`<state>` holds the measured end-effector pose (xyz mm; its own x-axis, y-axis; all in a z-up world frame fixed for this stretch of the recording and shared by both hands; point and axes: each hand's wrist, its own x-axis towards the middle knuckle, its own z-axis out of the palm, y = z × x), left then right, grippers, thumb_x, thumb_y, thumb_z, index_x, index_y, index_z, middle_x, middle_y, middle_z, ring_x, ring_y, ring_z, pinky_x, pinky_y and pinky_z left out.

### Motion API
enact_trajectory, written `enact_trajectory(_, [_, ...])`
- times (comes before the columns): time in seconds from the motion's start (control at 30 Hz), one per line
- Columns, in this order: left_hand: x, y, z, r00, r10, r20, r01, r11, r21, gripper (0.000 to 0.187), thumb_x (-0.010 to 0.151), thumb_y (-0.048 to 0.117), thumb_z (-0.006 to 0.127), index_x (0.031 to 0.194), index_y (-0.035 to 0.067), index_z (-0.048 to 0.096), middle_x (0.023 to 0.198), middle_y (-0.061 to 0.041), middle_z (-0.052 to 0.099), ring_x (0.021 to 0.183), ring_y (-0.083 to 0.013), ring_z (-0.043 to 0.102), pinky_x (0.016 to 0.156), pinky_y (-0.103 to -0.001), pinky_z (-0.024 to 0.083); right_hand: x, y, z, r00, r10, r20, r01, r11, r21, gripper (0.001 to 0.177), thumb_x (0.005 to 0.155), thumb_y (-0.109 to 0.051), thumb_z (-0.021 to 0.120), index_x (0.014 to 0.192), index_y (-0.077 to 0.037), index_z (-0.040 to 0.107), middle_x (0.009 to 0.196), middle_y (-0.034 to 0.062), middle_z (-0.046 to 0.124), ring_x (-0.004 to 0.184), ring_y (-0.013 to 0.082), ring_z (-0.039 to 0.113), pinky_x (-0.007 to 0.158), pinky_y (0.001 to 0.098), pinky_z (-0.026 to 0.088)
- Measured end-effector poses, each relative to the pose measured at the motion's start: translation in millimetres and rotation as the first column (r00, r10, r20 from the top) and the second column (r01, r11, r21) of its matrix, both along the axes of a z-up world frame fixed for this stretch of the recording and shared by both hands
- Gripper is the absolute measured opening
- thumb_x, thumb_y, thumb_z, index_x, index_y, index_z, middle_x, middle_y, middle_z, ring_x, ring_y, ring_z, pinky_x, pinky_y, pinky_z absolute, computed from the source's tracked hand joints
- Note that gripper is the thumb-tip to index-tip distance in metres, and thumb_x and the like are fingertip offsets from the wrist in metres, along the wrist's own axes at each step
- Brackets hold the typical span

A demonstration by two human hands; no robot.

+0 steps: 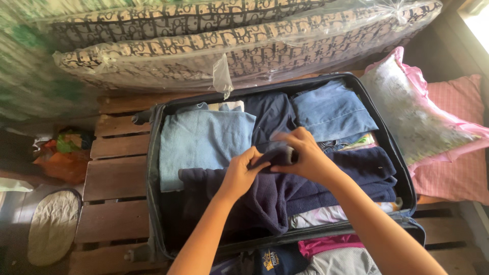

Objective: The person packs a suitcase by placing clothes inside, folding and smoothing a large dark fleece jacket, and then adding two pillows and a striped towel on top.

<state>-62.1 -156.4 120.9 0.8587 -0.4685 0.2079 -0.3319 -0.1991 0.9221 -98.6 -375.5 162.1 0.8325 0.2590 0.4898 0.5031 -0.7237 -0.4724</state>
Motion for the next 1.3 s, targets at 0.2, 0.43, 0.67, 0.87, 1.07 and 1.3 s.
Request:
enact_trajectory(0.2, [41.4, 28.3, 8.1, 0.993, 0.061, 0.101, -0.034, 0.967, -0.252, 0.07, 0.073, 0.029, 0.091, 0.127, 0.007, 0.052, 0.139, -0.011, 0.064, 0.128, -0.0214, 0.058, 0.105, -0.038, 0.045, 34.9, -14.0, 23.1, 0.95, 0.095, -0.298, 0.02, 0.932, 0.362, 0.031, 0.087, -0.008, 0.072, 0.118, -0.004, 0.068, 0.115, 0.0108, 0.068, 0.113, 0.0234, 0.063, 0.102, 0.0365, 0.047])
enact_trajectory(0.43, [32.8, 66.0, -35.7, 0.927, -0.352, -0.132, 0.367, 0.923, 0.114, 0.113, 0.067, 0.031, 0.095, 0.159, 0.008, 0.035, 0.165, -0.013, 0.039, 0.155, -0.0276, 0.033, 0.126, -0.039, 0.027, 46.2, -53.0, 133.8, 0.939, 0.296, -0.177, 0.148, 0.12, 0.982, 0.03, 0.098, -0.012, 0.065, 0.128, -0.008, 0.063, 0.12, 0.0092, 0.069, 0.112, 0.0244, 0.069, 0.098, 0.0414, 0.057])
enact_trajectory(0.67, [22.4, 81.4, -52.9, 0.911, -0.196, -0.364, 0.293, 0.927, 0.235, 0.066, 0.072, 0.029, 0.089, 0.13, 0.006, 0.066, 0.121, -0.008, 0.075, 0.113, -0.0201, 0.068, 0.098, -0.033, 0.052, 13.9, -104.9, 148.3, 0.964, 0.257, -0.071, 0.063, 0.04, 0.997, 0.029, 0.109, -0.01, 0.064, 0.136, 0.001, 0.062, 0.126, 0.0113, 0.071, 0.117, 0.0236, 0.069, 0.104, 0.0365, 0.057])
enact_trajectory(0.87, [35.0, 131.0, -56.3, 0.86, -0.175, -0.48, 0.344, 0.893, 0.289, 0.039, 0.076, 0.027, 0.087, 0.104, 0.001, 0.079, 0.093, -0.005, 0.081, 0.089, -0.0151, 0.072, 0.082, -0.032, 0.055, -42.3, -185.6, 98.1, 0.919, 0.047, -0.391, 0.357, 0.319, 0.878, 0.03, 0.109, -0.023, 0.066, 0.131, -0.004, 0.066, 0.116, 0.005, 0.071, 0.101, 0.0146, 0.069, 0.085, 0.0283, 0.056])
enact_trajectory(1.07, [56.8, 109.0, -57.5, 0.946, 0.008, -0.324, 0.169, 0.84, 0.515, 0.041, 0.078, 0.038, 0.083, 0.103, 0.006, 0.078, 0.087, -0.008, 0.078, 0.083, -0.0194, 0.072, 0.077, -0.034, 0.054, -80.5, -259.3, -28.1, 0.713, -0.604, -0.357, 0.694, 0.683, 0.23, 0.027, 0.107, -0.024, 0.064, 0.12, -0.001, 0.069, 0.097, 0.0032, 0.069, 0.088, 0.0128, 0.061, 0.075, 0.0261, 0.047])
enact_trajectory(1.3, [46.9, 72.4, -92.1, 0.999, 0.035, 0.013, -0.034, 0.717, 0.697, 0.055, 0.085, 0.059, 0.072, 0.082, 0.005, 0.071, 0.079, -0.015, 0.073, 0.076, -0.0337, 0.071, 0.072, -0.042, 0.054, -120.4, -282.2, -211.5, 0.313, -0.69, -0.653, 0.853, 0.506, -0.125, 0.038, 0.092, -0.033, 0.074, 0.116, -0.004, 0.071, 0.091, 0.0176, 0.073, 0.079, 0.0332, 0.069, 0.071, 0.0474, 0.055])
